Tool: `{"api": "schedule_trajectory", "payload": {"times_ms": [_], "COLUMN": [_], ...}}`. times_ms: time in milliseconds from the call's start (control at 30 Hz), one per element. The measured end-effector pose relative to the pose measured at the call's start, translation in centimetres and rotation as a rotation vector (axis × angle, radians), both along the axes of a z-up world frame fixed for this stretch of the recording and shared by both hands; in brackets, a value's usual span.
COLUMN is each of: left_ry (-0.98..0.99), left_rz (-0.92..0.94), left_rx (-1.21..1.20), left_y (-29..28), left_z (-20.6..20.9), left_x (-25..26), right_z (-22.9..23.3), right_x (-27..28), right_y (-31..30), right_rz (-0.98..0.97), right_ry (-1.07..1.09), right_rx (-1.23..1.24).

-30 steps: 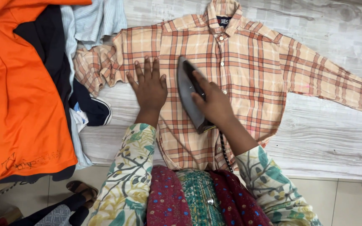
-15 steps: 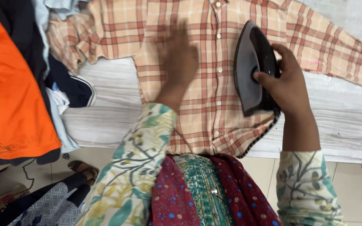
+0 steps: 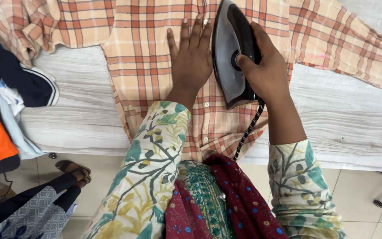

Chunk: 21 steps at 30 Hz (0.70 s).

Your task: The person irons a plaid long-sleeve shirt laid on a table, smoothing the collar, sleeves, and body with an electric iron. They repeatedly adjust the shirt and move the iron across different sections to remove wrinkles.

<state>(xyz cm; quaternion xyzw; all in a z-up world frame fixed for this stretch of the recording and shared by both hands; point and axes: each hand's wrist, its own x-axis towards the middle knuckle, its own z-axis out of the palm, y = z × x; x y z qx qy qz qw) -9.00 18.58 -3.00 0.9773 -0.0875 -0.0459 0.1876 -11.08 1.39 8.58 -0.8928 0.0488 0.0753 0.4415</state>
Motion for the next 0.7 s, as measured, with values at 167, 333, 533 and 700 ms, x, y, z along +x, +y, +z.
{"api": "schedule_trajectory", "payload": {"times_ms": [167,333,533,700], "left_ry": [-0.072,-0.09,-0.029,0.0], "left_rz": [0.017,0.028,0.021,0.016], "left_rx": [-0.01,-0.005,0.007,0.027], "left_y": [0.0,-0.1,-0.3,-0.2], "left_z": [0.0,-0.3,-0.3,-0.2], "left_x": [-0.3,-0.5,-0.3,-0.3], "right_z": [0.4,0.8,1.4,0.9], "right_x": [-0.3,-1.1,-2.0,-2.9], "right_y": [-1.7,-4.2,-6.4,-7.6], "right_rz": [-0.11,-0.153,-0.21,-0.198], "right_ry": [0.063,0.026,0.065,0.046], "right_rx": [-0.103,-0.068,-0.068,-0.069]}}
